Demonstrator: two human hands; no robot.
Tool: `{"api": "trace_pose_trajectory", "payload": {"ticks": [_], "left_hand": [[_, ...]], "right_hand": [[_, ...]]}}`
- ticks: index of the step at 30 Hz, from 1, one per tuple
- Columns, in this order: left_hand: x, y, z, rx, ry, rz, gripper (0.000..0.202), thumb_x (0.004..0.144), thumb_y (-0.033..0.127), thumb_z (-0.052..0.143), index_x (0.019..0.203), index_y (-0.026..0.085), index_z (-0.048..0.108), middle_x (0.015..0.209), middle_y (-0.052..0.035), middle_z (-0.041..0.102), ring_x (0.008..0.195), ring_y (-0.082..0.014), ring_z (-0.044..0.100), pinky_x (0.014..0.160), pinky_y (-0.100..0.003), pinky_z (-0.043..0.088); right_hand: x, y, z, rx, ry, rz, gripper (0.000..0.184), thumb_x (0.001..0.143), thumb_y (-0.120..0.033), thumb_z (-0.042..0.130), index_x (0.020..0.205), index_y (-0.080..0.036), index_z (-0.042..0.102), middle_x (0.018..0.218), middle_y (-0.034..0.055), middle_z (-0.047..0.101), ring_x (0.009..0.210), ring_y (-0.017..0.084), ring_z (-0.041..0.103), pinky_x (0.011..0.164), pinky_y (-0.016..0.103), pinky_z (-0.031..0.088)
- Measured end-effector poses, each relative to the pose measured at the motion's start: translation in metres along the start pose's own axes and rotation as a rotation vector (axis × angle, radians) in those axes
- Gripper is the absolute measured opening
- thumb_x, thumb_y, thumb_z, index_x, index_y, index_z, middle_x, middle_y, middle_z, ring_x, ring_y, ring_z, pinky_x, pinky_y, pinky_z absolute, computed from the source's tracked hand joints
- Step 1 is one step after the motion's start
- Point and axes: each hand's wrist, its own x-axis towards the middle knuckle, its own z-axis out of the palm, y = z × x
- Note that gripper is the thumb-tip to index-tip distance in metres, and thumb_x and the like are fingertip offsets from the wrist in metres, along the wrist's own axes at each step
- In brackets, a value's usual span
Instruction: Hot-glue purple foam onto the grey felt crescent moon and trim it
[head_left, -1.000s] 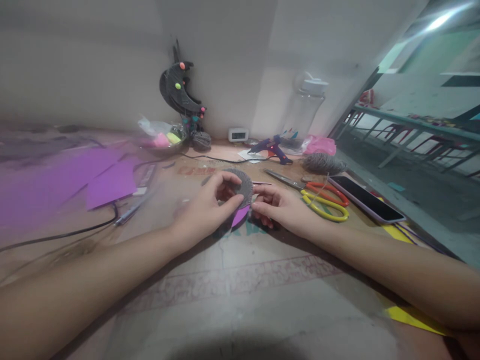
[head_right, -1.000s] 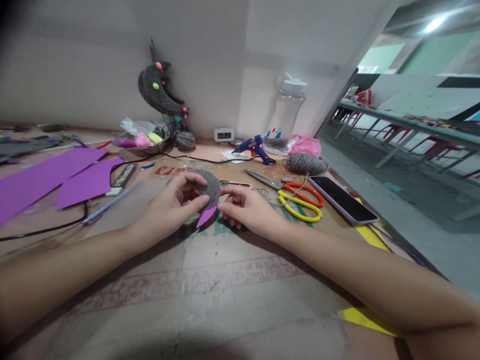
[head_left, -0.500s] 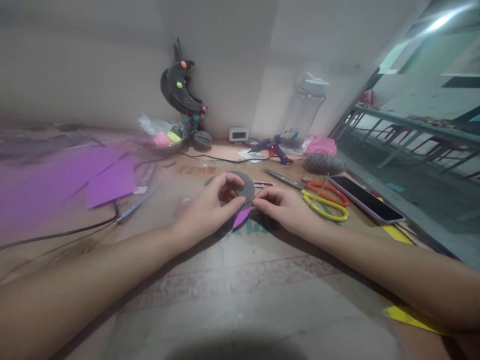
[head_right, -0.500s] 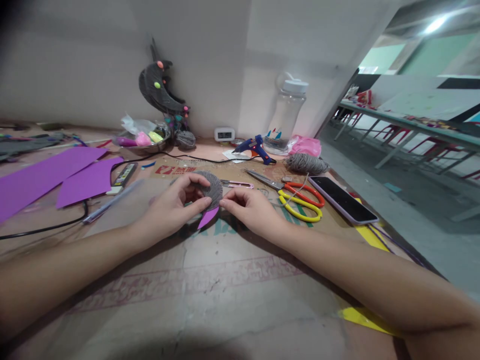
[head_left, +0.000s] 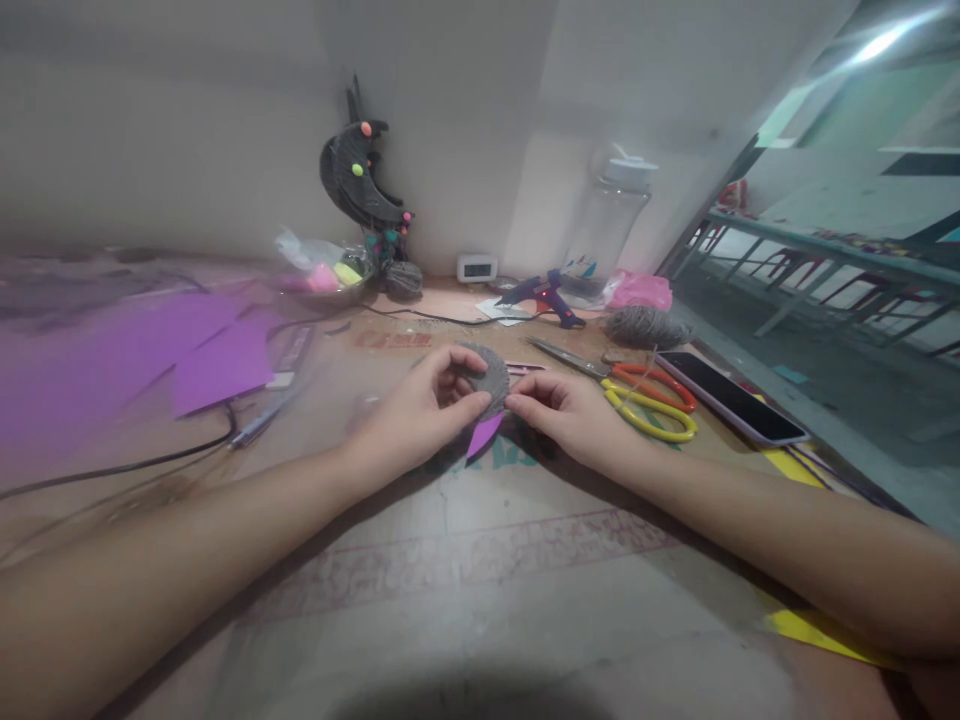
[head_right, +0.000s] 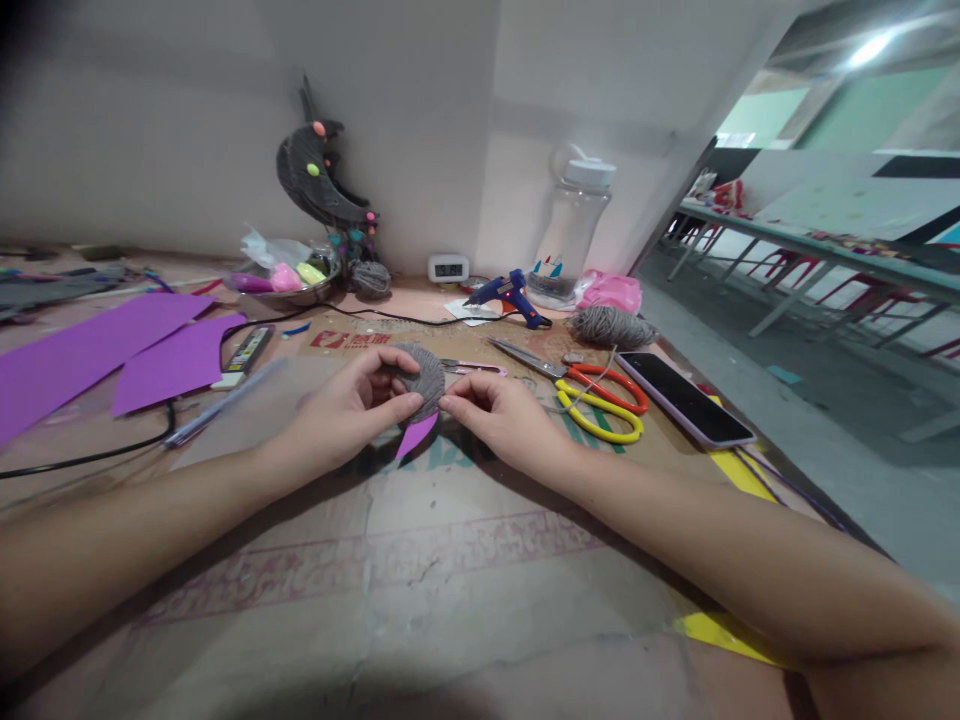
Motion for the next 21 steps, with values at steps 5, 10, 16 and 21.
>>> {"api": "trace_pose_trajectory", "payload": {"ticks": [5, 10, 16, 21], "left_hand": [[-0.0001, 0.0003, -0.0001, -0.049, -0.022, -0.043, 0.025, 0.082, 0.022, 0.066, 0.103, 0.020, 0.052, 0.076, 0.0045, 0.054, 0.066, -0.0101, 0.054, 0.061, -0.024, 0.042], [-0.0011, -0.0024, 0.0002, -0.109, -0.028, -0.001, 0.029, 0.089, 0.027, 0.060, 0.115, 0.021, 0.051, 0.078, 0.0026, 0.058, 0.070, -0.0121, 0.058, 0.065, -0.026, 0.045], [0.0000, -0.0029, -0.0002, -0.168, 0.090, 0.004, 0.068, 0.087, 0.028, 0.064, 0.145, 0.023, 0.029, 0.086, 0.0003, 0.064, 0.079, -0.0153, 0.066, 0.079, -0.033, 0.052], [0.0070, -0.0016, -0.0045, -0.185, 0.146, -0.095, 0.061, 0.082, 0.034, 0.070, 0.136, 0.021, 0.045, 0.088, -0.0017, 0.066, 0.076, -0.0161, 0.067, 0.078, -0.034, 0.053]], "right_hand": [[0.0016, 0.0011, -0.0008, 0.063, -0.043, -0.017, 0.021, 0.084, -0.037, 0.063, 0.083, -0.016, 0.067, 0.069, -0.0015, 0.057, 0.058, 0.010, 0.048, 0.055, 0.025, 0.038], [0.0010, -0.0001, -0.0012, 0.147, -0.032, 0.032, 0.023, 0.081, -0.040, 0.066, 0.078, -0.016, 0.063, 0.066, -0.0036, 0.053, 0.054, 0.008, 0.042, 0.052, 0.024, 0.032], [0.0000, -0.0009, 0.0000, 0.194, 0.029, 0.043, 0.026, 0.079, -0.042, 0.068, 0.080, -0.017, 0.063, 0.077, -0.0001, 0.060, 0.061, 0.009, 0.047, 0.056, 0.024, 0.036], [-0.0005, -0.0025, -0.0007, 0.163, 0.055, -0.004, 0.024, 0.080, -0.041, 0.066, 0.083, -0.018, 0.064, 0.075, -0.0008, 0.060, 0.063, 0.011, 0.050, 0.059, 0.025, 0.040]]}}
